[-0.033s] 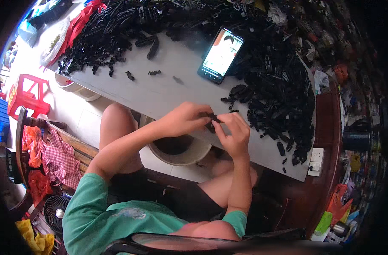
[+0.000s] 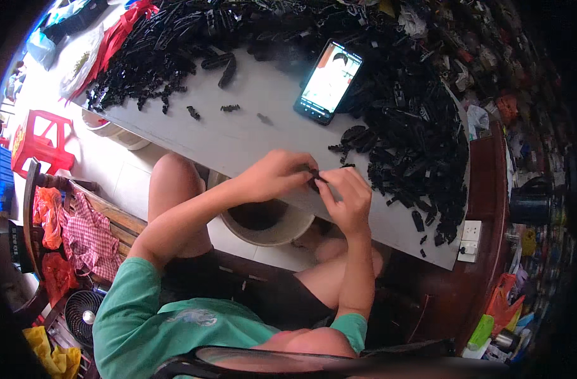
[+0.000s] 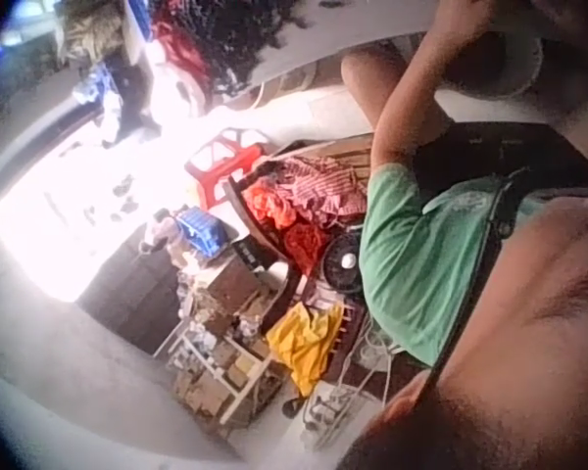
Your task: The person sorts small black plastic components by hand on a work table.
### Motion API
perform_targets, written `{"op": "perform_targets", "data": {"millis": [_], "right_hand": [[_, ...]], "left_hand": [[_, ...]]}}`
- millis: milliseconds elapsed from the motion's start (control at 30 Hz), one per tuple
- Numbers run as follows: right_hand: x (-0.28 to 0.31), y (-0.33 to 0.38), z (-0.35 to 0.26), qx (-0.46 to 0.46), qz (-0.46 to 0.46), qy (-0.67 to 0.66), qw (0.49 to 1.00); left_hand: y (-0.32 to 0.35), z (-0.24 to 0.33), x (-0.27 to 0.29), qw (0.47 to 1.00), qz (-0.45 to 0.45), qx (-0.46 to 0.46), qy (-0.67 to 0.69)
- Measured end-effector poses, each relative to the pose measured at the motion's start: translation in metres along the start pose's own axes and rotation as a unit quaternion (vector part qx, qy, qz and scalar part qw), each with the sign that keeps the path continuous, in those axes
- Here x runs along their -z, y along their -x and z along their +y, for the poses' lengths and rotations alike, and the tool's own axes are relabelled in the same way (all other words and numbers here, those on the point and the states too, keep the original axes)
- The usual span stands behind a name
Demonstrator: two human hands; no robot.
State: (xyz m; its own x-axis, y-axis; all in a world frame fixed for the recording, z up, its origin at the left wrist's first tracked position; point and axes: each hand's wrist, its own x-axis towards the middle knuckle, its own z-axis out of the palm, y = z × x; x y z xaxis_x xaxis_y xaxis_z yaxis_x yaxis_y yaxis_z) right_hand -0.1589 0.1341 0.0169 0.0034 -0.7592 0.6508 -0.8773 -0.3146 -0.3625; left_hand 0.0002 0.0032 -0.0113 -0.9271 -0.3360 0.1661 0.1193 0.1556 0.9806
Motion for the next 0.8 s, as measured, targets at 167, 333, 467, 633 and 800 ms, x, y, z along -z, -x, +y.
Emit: {"op": "perform_targets", "data": {"millis": [167,333,467,633,800], "right_hand": [[0.002,0.003,0.000,0.003,-0.024,0.038,0.999],[0.006,0.001,-0.003,0.008,-0.060,0.054,0.997],[0.006,0.000,-0.005,0.022,-0.061,0.076,0.995],[0.004,0.001,-0.004,0.034,-0.070,0.091,0.993],[0.001,-0.002,-0.009,-0.068,-0.062,0.079,0.993]], "left_hand": [[0.001,0.001,0.002,0.987,0.007,0.068,0.144],[-0.001,-0.004,0.001,0.979,0.014,0.098,0.177],[-0.003,-0.009,0.002,0.977,0.028,0.076,0.198],[-0.002,-0.010,0.004,0.984,0.028,0.058,0.167],[0.000,-0.002,0.003,0.991,0.043,0.028,0.127]]}}
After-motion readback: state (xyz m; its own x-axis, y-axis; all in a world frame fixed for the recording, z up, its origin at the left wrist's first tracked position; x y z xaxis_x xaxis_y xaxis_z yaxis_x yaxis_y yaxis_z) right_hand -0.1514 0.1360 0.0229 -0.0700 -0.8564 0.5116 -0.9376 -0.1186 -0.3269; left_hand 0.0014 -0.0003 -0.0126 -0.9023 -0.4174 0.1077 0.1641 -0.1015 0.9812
